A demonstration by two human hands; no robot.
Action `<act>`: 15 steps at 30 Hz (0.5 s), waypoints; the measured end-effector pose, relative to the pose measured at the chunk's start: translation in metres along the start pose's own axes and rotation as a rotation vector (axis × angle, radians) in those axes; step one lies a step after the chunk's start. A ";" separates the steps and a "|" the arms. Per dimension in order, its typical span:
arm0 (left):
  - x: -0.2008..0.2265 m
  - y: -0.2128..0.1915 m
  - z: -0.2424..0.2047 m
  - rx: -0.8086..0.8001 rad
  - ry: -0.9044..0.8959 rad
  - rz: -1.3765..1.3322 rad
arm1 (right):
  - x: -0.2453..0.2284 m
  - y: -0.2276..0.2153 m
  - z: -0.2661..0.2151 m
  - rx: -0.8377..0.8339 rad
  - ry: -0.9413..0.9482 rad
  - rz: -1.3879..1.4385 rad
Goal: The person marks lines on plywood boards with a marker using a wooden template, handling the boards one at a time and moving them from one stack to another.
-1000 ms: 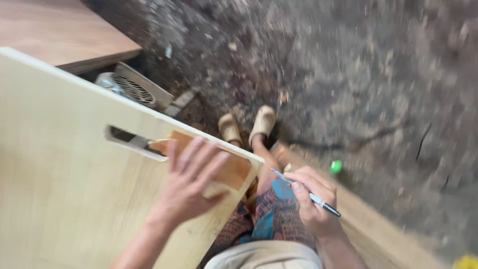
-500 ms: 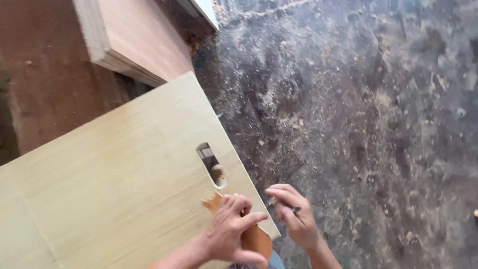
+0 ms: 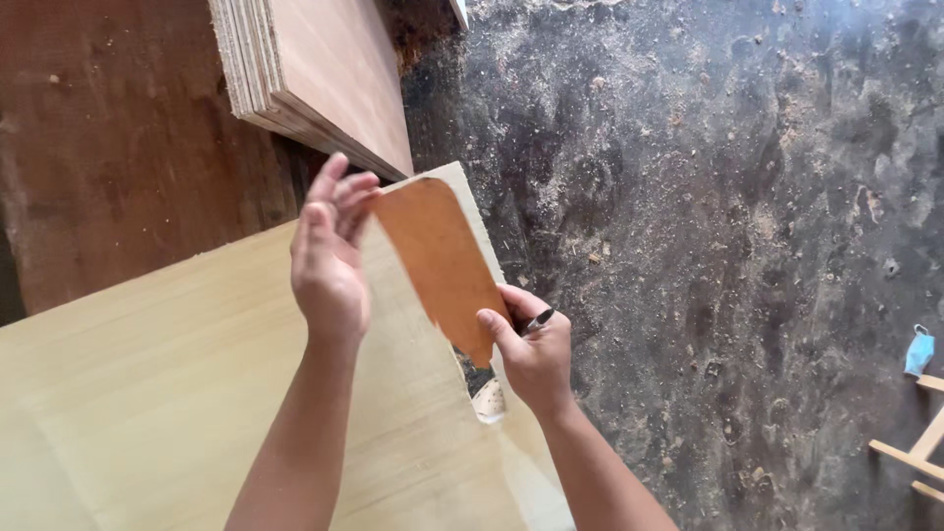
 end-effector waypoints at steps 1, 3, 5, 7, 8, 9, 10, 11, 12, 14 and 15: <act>0.001 0.002 0.011 -0.146 0.150 0.336 | -0.007 0.003 0.004 0.118 -0.035 -0.192; 0.000 0.012 0.015 -0.455 0.416 1.004 | -0.017 0.005 0.001 0.285 -0.157 -0.504; -0.018 0.021 0.015 -0.642 0.373 1.266 | -0.024 0.005 0.000 0.370 -0.384 -0.741; -0.027 0.023 0.021 -0.731 0.374 1.395 | -0.020 0.000 0.006 0.302 -0.367 -0.667; -0.028 0.021 0.020 -0.733 0.387 1.393 | -0.016 -0.004 0.007 0.269 -0.352 -0.628; -0.029 0.020 0.021 -0.734 0.400 1.390 | -0.011 -0.008 0.011 0.243 -0.348 -0.613; -0.031 0.018 0.021 -0.730 0.383 1.381 | -0.006 -0.013 0.013 0.214 -0.336 -0.597; -0.033 0.016 0.021 -0.726 0.366 1.373 | -0.002 -0.017 0.014 0.186 -0.324 -0.581; -0.035 0.016 0.024 -0.720 0.363 1.369 | 0.003 -0.019 0.016 0.181 -0.293 -0.561; -0.034 0.017 0.026 -0.721 0.349 1.343 | 0.011 -0.021 0.020 0.169 -0.232 -0.517; -0.035 0.017 0.028 -0.722 0.342 1.331 | 0.012 -0.022 0.024 0.140 -0.258 -0.496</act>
Point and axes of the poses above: each hand's wrist, its own z-axis towards the middle knuckle, its own y-axis out of the palm, x = y × z, the point moved 4 cm from there along z, towards the middle knuckle, and after that the axes turned 14 degrees about y, right-handed, at the moved point
